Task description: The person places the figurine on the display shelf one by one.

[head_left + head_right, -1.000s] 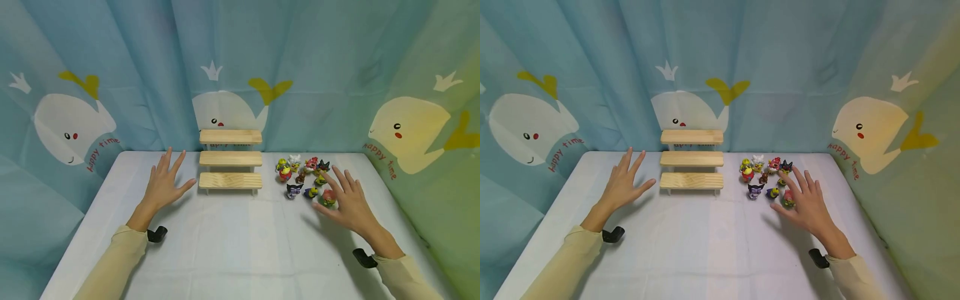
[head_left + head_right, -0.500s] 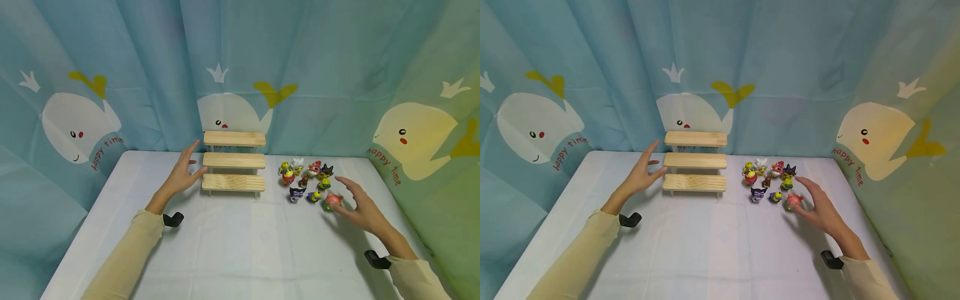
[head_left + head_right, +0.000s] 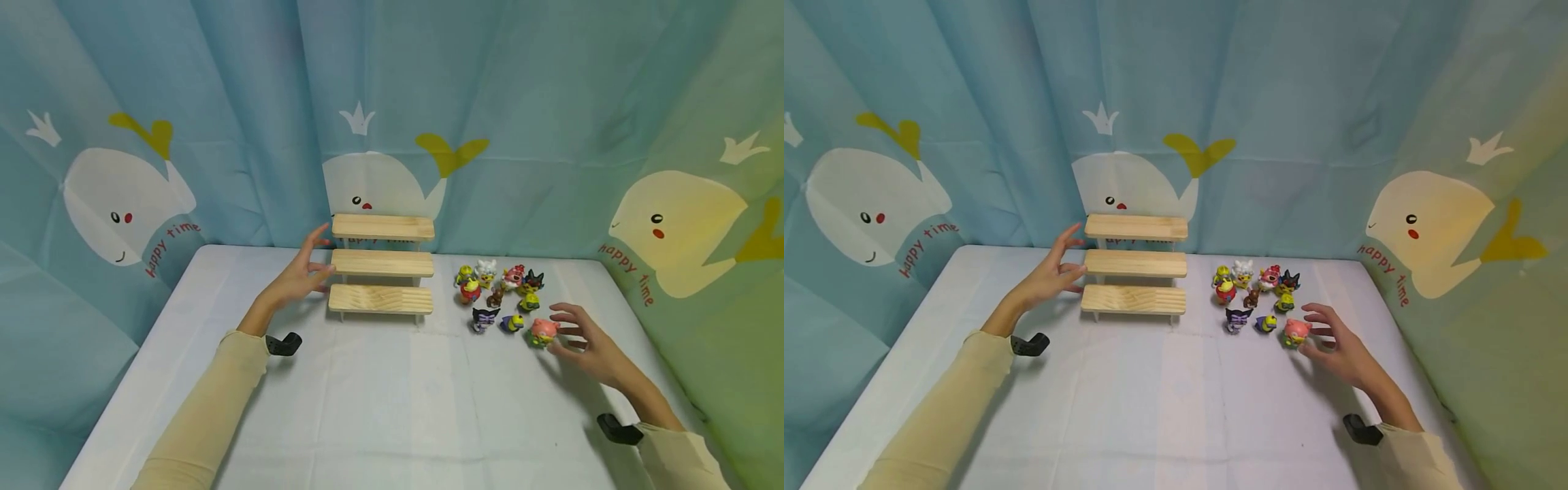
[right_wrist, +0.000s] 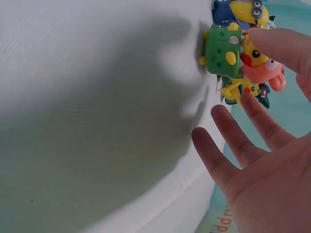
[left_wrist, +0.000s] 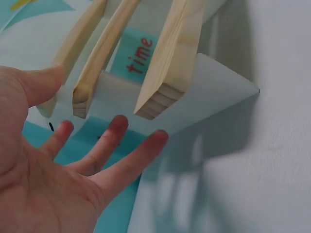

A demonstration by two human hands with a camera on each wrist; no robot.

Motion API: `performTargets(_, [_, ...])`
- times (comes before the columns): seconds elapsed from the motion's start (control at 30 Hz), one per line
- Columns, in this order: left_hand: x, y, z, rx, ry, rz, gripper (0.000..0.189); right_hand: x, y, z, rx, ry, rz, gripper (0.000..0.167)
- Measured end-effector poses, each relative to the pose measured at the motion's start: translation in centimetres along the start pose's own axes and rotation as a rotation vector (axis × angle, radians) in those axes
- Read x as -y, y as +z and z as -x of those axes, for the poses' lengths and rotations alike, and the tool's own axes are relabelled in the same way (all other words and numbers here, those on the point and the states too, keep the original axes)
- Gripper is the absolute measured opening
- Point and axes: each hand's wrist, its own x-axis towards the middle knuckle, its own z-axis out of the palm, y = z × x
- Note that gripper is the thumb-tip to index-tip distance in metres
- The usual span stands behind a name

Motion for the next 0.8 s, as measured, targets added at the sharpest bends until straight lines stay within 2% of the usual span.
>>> performTargets(0.17, [0.1,0.2,-0.2,0.045,-0.001,0.035,0.084,-0.2,0.4,0.1,-0.003,-0.046,-0.028,0.065])
performTargets(0.37, [0.2,0.3,-0.3,0.041,0.034,0.025,0.082,-0.2,0.8,-0.2,-0.031,-0.106,-0.031,0.053])
performTargets(0.6, [0.6,0.6,-0.2,0.011,0.025,0.036,0.082,-0.5,1.1,0.0,-0.038,-0.083,0.015,0.046])
performTargets(0.8, [0.7,0.7,-0.2,-0.002,0.024,0.029,0.081,-0.8,1.4,-0.1,-0.081,-0.077,0.027,0.047])
